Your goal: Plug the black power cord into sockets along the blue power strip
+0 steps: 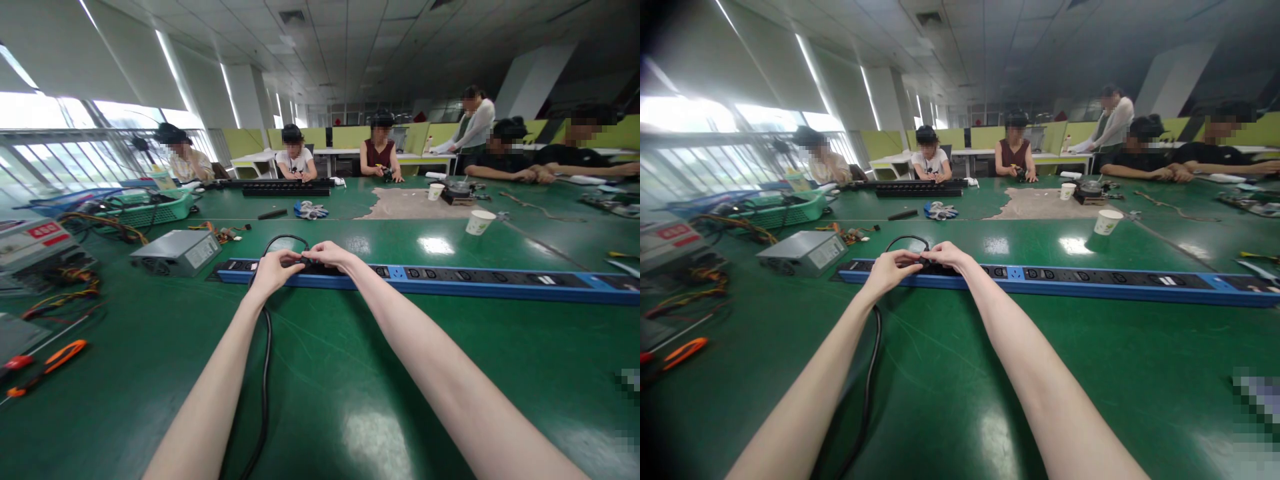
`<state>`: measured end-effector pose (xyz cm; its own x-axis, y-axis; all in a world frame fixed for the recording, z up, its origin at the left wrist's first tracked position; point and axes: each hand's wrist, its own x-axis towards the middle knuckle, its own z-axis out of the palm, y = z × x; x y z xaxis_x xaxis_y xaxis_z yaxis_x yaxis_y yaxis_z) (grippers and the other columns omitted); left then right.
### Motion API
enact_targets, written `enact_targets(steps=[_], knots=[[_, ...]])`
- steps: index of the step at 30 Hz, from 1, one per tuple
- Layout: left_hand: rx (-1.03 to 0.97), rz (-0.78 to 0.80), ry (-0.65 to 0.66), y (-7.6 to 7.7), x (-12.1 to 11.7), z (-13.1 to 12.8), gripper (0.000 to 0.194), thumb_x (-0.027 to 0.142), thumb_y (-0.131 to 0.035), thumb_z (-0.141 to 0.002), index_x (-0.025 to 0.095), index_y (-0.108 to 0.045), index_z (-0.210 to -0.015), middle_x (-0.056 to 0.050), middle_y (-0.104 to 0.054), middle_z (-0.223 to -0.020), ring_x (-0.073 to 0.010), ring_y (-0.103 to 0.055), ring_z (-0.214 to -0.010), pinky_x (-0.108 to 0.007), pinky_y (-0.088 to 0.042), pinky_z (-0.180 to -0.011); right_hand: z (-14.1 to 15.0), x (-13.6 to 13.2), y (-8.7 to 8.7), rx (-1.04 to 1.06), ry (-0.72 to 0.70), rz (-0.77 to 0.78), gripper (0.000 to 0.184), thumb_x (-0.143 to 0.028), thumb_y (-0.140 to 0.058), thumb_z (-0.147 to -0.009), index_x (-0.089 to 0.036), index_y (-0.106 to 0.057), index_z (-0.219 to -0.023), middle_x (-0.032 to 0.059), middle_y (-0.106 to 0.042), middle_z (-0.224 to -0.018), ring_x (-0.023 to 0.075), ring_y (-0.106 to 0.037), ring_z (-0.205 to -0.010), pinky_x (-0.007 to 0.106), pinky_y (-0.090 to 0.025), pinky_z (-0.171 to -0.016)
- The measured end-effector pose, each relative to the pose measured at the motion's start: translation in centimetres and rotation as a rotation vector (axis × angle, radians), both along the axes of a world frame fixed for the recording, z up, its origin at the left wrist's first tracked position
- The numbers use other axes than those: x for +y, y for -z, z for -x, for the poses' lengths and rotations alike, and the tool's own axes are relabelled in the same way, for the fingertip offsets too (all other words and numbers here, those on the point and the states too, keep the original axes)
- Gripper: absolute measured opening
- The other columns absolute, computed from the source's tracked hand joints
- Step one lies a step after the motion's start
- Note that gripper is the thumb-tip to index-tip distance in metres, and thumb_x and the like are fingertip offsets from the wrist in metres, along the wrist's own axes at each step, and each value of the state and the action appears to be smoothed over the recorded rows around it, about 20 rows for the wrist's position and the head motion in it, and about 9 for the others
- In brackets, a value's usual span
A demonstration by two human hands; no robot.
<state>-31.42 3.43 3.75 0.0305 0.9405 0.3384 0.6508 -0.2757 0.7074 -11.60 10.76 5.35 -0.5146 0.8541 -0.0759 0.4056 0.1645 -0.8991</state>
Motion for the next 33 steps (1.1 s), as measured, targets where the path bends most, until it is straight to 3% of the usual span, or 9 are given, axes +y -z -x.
enact_targets(steps=[5, 9, 14, 17, 22, 27, 30, 33], knots=[[0.007, -0.001, 0.006, 0.1, 0.2, 0.3, 0.035, 0.044, -0.079, -0.079, 0.024, -0.075, -0.107, -0.005, -0.080, -0.108, -0.0252, -0.076, -0.105, -0.038, -0.058, -0.098, 0.2, -0.2, -0.1, -0.001, 0.019, 0.006, 0.043, -0.057, -0.074, -0.086, -0.015, -0.066, -0.076, -0.0095, -0.031, -0.049, 0.0041, -0.024, -0.044, 0.021, -0.014, -0.043], [0.041, -0.003, 0.058, 0.2, 0.2, 0.5, 0.037, 0.042, -0.080, -0.078, 0.023, -0.074, -0.110, -0.005, -0.079, -0.112, -0.0237, -0.074, -0.107, -0.036, -0.056, -0.100, 0.2, -0.4, 0.1, 0.052, 0.021, 0.033, 0.043, -0.056, -0.077, -0.083, -0.014, -0.071, -0.083, -0.0066, -0.049, -0.057, 0.0029, -0.030, -0.047, 0.020, -0.018, -0.043], [0.185, 0.008, 0.040, 0.1, 0.2, 0.3, 0.048, 0.040, -0.082, -0.074, 0.022, -0.071, -0.117, -0.006, -0.076, -0.120, -0.0254, -0.071, -0.114, -0.038, -0.053, -0.105, 1.1, 0.4, -0.7, 0.199, 0.201, 0.301, 0.029, -0.033, -0.088, -0.076, -0.013, -0.068, -0.082, -0.0045, -0.056, -0.061, 0.0040, -0.044, -0.052, 0.016, -0.041, -0.049], [0.230, -0.003, 0.030, 0.0, 0.1, 0.0, 0.052, 0.037, -0.081, -0.074, 0.021, -0.069, -0.122, -0.007, -0.074, -0.124, -0.0260, -0.069, -0.116, -0.038, -0.051, -0.107, 1.3, 1.3, -1.0, 0.325, 0.242, 0.478, 0.025, -0.026, -0.083, -0.083, -0.015, -0.060, -0.078, -0.0068, -0.051, -0.058, 0.0041, -0.043, -0.051, 0.018, -0.053, -0.060], [0.257, -0.013, 0.018, -0.3, -0.1, -0.2, 0.042, 0.033, -0.079, -0.075, 0.022, -0.068, -0.114, -0.007, -0.074, -0.119, -0.0259, -0.070, -0.112, -0.038, -0.052, -0.103, 0.3, 1.3, -0.7, 0.424, 0.141, 0.446, 0.021, -0.029, -0.080, -0.087, -0.015, -0.065, -0.082, -0.0072, -0.050, -0.058, 0.0048, -0.045, -0.053, 0.021, -0.057, -0.070], [0.257, -0.259, -0.077, -3.0, -1.5, -1.5, 0.025, 0.025, -0.068, -0.081, 0.021, -0.063, -0.105, -0.006, -0.070, -0.109, -0.0228, -0.067, -0.100, -0.037, -0.055, -0.090, -2.8, -1.1, -2.6, 0.376, -0.059, 0.312, 0.031, -0.037, -0.086, -0.078, -0.013, -0.073, -0.091, -0.0038, -0.062, -0.068, 0.0050, -0.052, -0.062, 0.020, -0.051, -0.068], [0.377, -0.482, -0.135, -5.8, -3.4, -3.4, 0.040, 0.023, -0.066, -0.083, 0.022, -0.062, -0.123, -0.010, -0.063, -0.131, -0.0283, -0.059, -0.121, -0.046, -0.048, -0.105, -5.8, -3.8, -5.3, 0.312, -0.261, 0.165, 0.040, -0.050, -0.082, -0.081, -0.013, -0.067, -0.087, -0.0069, -0.054, -0.058, 0.0037, -0.047, -0.054, 0.017, -0.043, -0.059], [0.528, -0.585, -0.048, -7.9, -5.2, -5.3, 0.055, 0.025, -0.066, -0.087, 0.026, -0.055, -0.141, -0.008, -0.054, -0.149, -0.0313, -0.044, -0.141, -0.054, -0.029, -0.122, -8.9, -6.7, -7.4, 0.203, -0.359, 0.059, 0.046, -0.057, -0.075, -0.086, -0.014, -0.064, -0.098, -0.0021, -0.065, -0.063, 0.0053, -0.050, -0.050, 0.017, -0.036, -0.050]])
